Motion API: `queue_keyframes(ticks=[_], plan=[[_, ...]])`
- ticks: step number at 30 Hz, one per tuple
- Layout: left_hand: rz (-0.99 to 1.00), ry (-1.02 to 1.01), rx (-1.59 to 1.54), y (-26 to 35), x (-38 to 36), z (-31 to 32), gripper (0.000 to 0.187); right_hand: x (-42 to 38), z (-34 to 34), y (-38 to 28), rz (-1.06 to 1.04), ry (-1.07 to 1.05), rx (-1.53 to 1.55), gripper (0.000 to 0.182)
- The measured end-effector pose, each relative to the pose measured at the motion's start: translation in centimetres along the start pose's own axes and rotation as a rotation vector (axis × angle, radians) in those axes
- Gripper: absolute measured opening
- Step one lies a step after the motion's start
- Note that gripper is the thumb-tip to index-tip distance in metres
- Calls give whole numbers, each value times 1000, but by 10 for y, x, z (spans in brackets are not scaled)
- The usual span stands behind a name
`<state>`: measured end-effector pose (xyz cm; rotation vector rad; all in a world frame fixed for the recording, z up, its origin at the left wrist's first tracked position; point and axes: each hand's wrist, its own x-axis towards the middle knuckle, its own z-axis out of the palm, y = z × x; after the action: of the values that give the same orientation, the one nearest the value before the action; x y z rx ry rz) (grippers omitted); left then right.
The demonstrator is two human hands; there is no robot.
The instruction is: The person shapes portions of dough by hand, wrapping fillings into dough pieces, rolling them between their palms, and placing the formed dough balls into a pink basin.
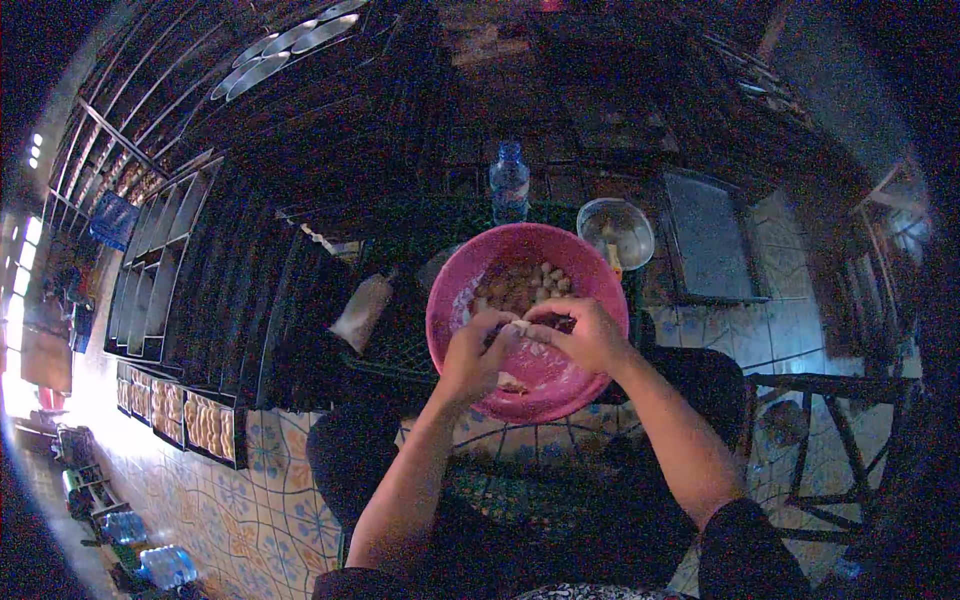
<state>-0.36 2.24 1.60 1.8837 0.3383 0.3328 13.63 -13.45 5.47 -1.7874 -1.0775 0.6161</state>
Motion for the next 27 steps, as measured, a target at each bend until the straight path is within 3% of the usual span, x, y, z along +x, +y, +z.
queue_keyframes(ticks=[2,5,7,11,13,14,17,20,22,23,25,26,27], plan=[[54,5,-7,2,0,-1,20,2,2,2,23,-17,5,23],[-102,24,-84,5,1,9,15,1,6,11,34,47,81,23],[13,338,-88,15,2,19,14,2,6,20,55,18,266,24],[-94,310,36,24,-5,8,15,1,11,26,232,-50,384,24],[198,285,255,19,-4,8,18,3,19,34,140,14,464,23],[198,286,256,24,-5,8,18,3,17,33,139,13,465,23],[132,227,295,33,-10,14,22,1,15,33,99,52,372,21],[-13,275,86,34,-13,16,24,-1,21,36,69,16,360,22],[-172,253,87,36,-13,13,23,-2,26,29,33,182,280,25],[-172,253,88,28,-12,12,23,-1,24,23,33,182,281,25],[37,257,248,16,-9,11,22,0,14,10,-194,200,-83,30],[38,257,249,18,-10,11,22,0,14,11,-194,201,-83,30],[1,256,243,21,-11,12,21,-1,15,13,-320,193,-201,29]])
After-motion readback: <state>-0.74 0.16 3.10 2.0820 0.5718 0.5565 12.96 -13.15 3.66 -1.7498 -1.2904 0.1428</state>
